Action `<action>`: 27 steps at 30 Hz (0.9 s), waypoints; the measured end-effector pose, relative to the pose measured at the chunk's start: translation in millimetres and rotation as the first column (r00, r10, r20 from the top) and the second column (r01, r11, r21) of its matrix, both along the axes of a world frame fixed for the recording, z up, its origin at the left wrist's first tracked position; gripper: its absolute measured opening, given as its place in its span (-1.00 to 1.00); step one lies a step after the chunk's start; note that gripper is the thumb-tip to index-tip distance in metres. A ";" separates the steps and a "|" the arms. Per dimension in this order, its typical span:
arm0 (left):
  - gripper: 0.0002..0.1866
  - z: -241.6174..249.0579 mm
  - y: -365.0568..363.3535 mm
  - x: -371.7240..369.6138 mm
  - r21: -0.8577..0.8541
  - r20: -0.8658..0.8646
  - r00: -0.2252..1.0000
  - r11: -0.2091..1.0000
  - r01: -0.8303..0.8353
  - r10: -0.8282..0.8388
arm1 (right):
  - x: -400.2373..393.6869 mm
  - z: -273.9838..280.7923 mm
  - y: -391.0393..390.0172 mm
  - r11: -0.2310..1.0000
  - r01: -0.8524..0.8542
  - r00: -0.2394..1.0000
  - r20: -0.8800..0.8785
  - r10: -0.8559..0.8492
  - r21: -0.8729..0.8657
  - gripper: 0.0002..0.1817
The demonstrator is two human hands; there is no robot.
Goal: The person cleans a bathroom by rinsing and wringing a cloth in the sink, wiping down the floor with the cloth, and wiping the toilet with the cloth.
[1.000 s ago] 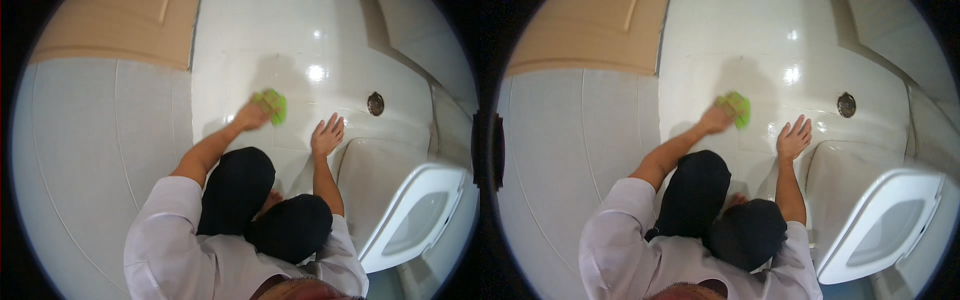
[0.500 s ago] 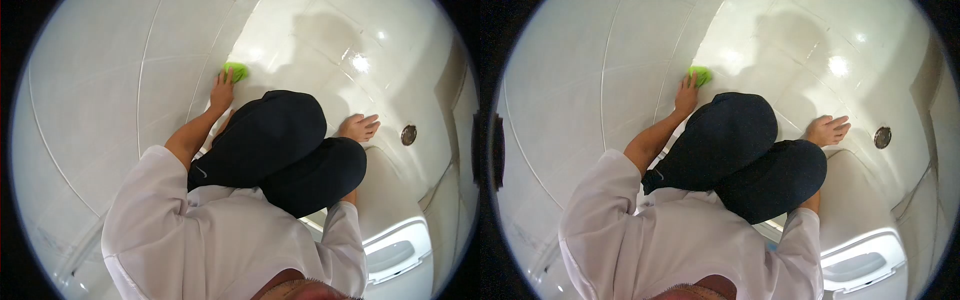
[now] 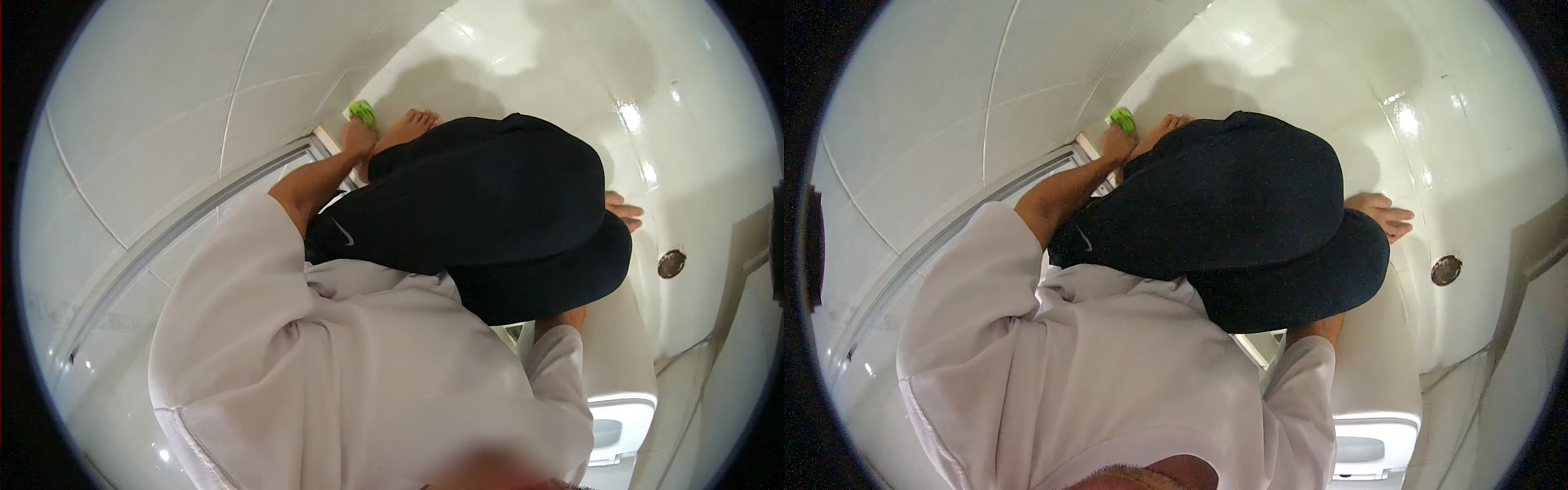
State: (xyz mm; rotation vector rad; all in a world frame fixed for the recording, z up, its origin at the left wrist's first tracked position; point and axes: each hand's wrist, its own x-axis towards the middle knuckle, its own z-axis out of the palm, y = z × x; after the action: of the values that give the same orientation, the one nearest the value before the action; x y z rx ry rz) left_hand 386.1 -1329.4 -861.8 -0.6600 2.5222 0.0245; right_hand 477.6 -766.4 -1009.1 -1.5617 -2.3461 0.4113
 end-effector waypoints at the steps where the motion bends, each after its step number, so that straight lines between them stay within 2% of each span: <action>1: -0.49 -7.1 6.6 4.4 -0.020 -0.026 0.998 0.998 -0.059 0.059 | 23.9 -31.9 20.8 0.892 -0.325 0.837 0.534 0.117 0.314 -0.32; 2: -0.50 -10.9 9.0 6.8 -0.035 -0.051 0.992 0.993 -0.117 0.115 | 43.9 -64.1 38.5 0.621 -0.698 0.428 0.903 -0.039 0.357 -0.32; 3: -0.47 -9.7 6.0 2.5 -0.050 0.028 0.997 0.997 -0.064 0.066 | 51.0 -89.5 47.2 0.411 -0.666 0.411 0.766 -0.494 0.623 -0.32; 4: -0.47 -9.5 5.2 -9.3 -0.048 0.019 0.998 0.997 -0.053 0.054 | 39.4 -74.8 37.9 0.418 -0.656 0.412 0.762 -0.500 0.629 -0.32; 5: -0.49 -6.9 5.5 -22.7 0.111 0.092 0.981 0.977 -0.183 0.173 | 20.3 -36.5 15.9 0.687 -0.478 0.618 0.765 -0.180 0.547 -0.31; 6: -0.51 -4.8 7.1 -31.1 0.255 0.195 0.941 0.912 -0.321 0.276 | 5.4 5.7 -3.5 0.881 -0.342 0.804 0.586 0.096 0.326 -0.31; 7: -0.51 -4.8 11.6 -42.5 0.263 0.204 0.944 0.914 -0.309 0.261 | -11.3 43.1 -18.1 0.883 -0.332 0.802 0.592 0.078 0.333 -0.31; 9: -0.53 -7.4 32.5 -81.4 0.544 0.210 0.960 0.793 -0.273 0.186 | -43.1 90.2 -37.1 0.996 0.008 0.982 0.185 -0.023 0.084 -0.31; 10: -0.59 1.8 51.5 -104.0 0.545 0.187 0.980 0.823 -0.159 0.066 | -45.9 98.1 -39.0 0.994 0.033 0.980 0.192 -0.053 0.109 -0.31; 12: -0.60 3.8 77.6 -143.8 0.604 0.150 0.988 0.787 -0.125 0.041 | -50.7 101.6 -37.5 0.997 0.060 0.965 0.251 -0.069 0.045 -0.32; 14: -0.60 15.0 109.7 -186.6 0.706 -0.035 0.974 0.684 0.182 -0.223 | -46.4 81.4 -29.5 0.989 0.088 0.967 0.228 -0.114 0.123 -0.31; 15: -0.60 13.5 128.5 -210.9 0.715 -0.036 0.967 0.670 0.202 -0.254 | -45.9 80.5 -28.7 0.989 0.085 0.971 0.215 -0.109 0.117 -0.31; 16: -0.61 8.4 148.9 -233.7 0.642 0.011 0.846 0.653 0.402 -0.533 | -45.7 81.9 -30.1 0.990 0.082 0.973 0.206 -0.104 0.113 -0.31; 17: -0.60 2.7 168.8 -246.9 0.573 0.077 0.647 0.565 0.594 -0.759 | -46.9 81.1 -30.9 0.984 0.098 0.971 0.201 -0.127 0.147 -0.31; 18: -0.60 -3.9 189.5 -253.0 0.585 0.066 0.613 0.528 0.616 -0.788 | -48.3 77.0 -30.5 0.976 0.140 0.964 0.202 -0.173 0.164 -0.31; 20: -0.60 -21.2 243.8 -261.1 0.714 0.272 0.163 0.313 0.626 -0.948 | -39.9 60.9 -23.0 0.965 0.043 0.989 0.129 -0.078 0.259 -0.32; 21: -0.54 -3.6 276.4 -256.4 0.862 0.233 0.036 0.224 0.456 -0.972 | -37.7 57.8 -18.8 0.965 0.026 0.990 0.124 -0.060 0.262 -0.32; 22: -0.55 11.1 309.4 -251.9 0.864 0.340 -0.031 0.299 0.405 -0.940 | -36.8 55.7 -17.6 0.964 0.017 0.991 0.122 -0.051 0.266 -0.31; 24: -0.56 37.6 367.7 -261.4 0.836 0.429 0.010 0.401 0.374 -0.903 | -36.9 60.6 -19.2 0.965 0.011 0.982 0.177 -0.059 0.262 -0.31; 25: -0.56 13.3 380.5 -282.2 0.812 0.164 -0.053 0.104 0.575 -0.985 | -42.6 60.8 -27.0 0.957 0.004 0.983 0.173 -0.056 0.290 -0.31; 26: -0.55 -16.5 398.3 -302.5 0.675 -0.106 -0.154 -0.185 0.715 -0.982 | -45.2 59.6 -33.8 0.952 -0.010 0.986 0.162 -0.042 0.307 -0.30; 27: -0.41 -36.1 416.7 -317.2 0.468 -0.344 -0.223 -0.373 0.801 -0.912 | -49.4 63.5 -40.7 0.969 -0.045 0.993 0.114 0.017 0.243 -0.30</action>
State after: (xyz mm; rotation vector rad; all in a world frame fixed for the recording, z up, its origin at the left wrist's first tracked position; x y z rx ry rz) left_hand 69.0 -912.7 -897.8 1.7544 1.7842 0.1245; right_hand 428.3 -807.1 -945.6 -1.4669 -2.3988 0.0374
